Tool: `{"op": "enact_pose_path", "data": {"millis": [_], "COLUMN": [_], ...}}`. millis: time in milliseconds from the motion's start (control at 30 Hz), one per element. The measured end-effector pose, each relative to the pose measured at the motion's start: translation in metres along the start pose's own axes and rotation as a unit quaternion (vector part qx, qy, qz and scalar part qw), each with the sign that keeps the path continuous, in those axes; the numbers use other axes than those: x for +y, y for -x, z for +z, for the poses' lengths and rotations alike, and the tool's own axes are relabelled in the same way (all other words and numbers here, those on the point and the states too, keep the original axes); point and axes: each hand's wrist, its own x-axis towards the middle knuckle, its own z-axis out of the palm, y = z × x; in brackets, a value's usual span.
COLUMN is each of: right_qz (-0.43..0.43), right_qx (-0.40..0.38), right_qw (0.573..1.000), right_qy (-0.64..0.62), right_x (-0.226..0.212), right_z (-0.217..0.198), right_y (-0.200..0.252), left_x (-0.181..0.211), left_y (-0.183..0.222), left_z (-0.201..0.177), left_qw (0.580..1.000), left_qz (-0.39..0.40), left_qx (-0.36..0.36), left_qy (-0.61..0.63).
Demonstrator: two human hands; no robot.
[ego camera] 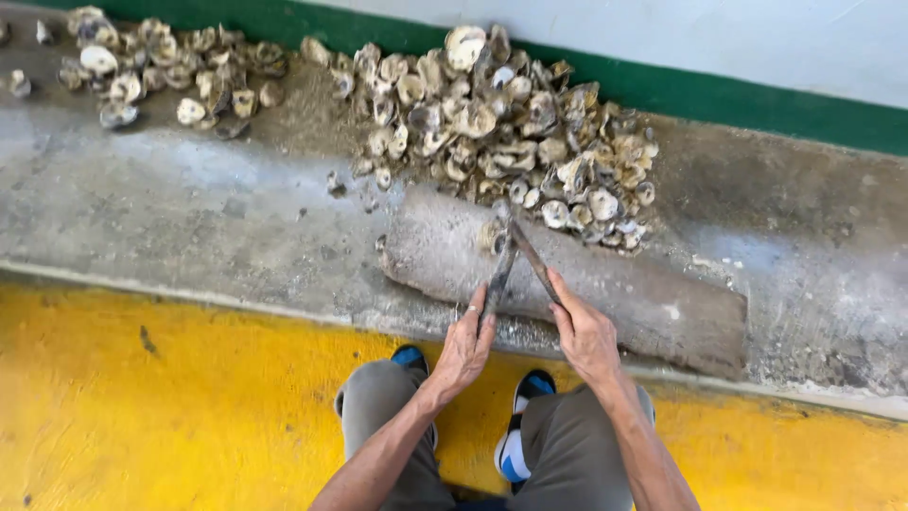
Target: Breaking open oyster or clam shells using a stick and a metal tool on a block.
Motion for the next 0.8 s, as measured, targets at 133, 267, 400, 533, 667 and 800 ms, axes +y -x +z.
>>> {"op": "enact_pose_path", "data": {"millis": [133, 267, 400, 533, 667, 800], "right_qz": [-0.008, 0.103, 0.021, 0.129, 0.049, 0.192], "right_qx": [0.01, 0.017, -0.019, -0.054, 0.051, -0.202], "right_qw": [0.998, 0.989, 0.999, 0.989, 0.993, 0.949], "right_qy": [-0.065, -0.102, 0.036, -0.053, -0.091, 0.148], "right_x": [-0.015, 0.012, -0.001, 0.009, 0.006, -0.024], "right_z": [-0.023, -0.001, 0.004, -0.006, -0.01, -0.005], "right_y": [-0.006, 0.006, 0.001, 0.005, 0.002, -0.014], "left_x": [-0.024, -0.003, -0.009, -0.018, 0.0, -0.003], "left_y": [0.003, 0.003, 0.003, -0.001, 0.002, 0.003], "left_z": [0.006, -0.004, -0.004, -0.003, -0.006, -0.004], "left_qw": [0.997, 1.0, 1.0, 0.997, 1.0, 1.0], "left_qz": [0.064, 0.005, -0.005, 0.078, -0.003, 0.011], "left_qx": [0.031, -0.003, -0.014, 0.02, -0.002, 0.004], "left_qy": [-0.018, -0.013, -0.013, -0.019, -0.007, -0.017]}}
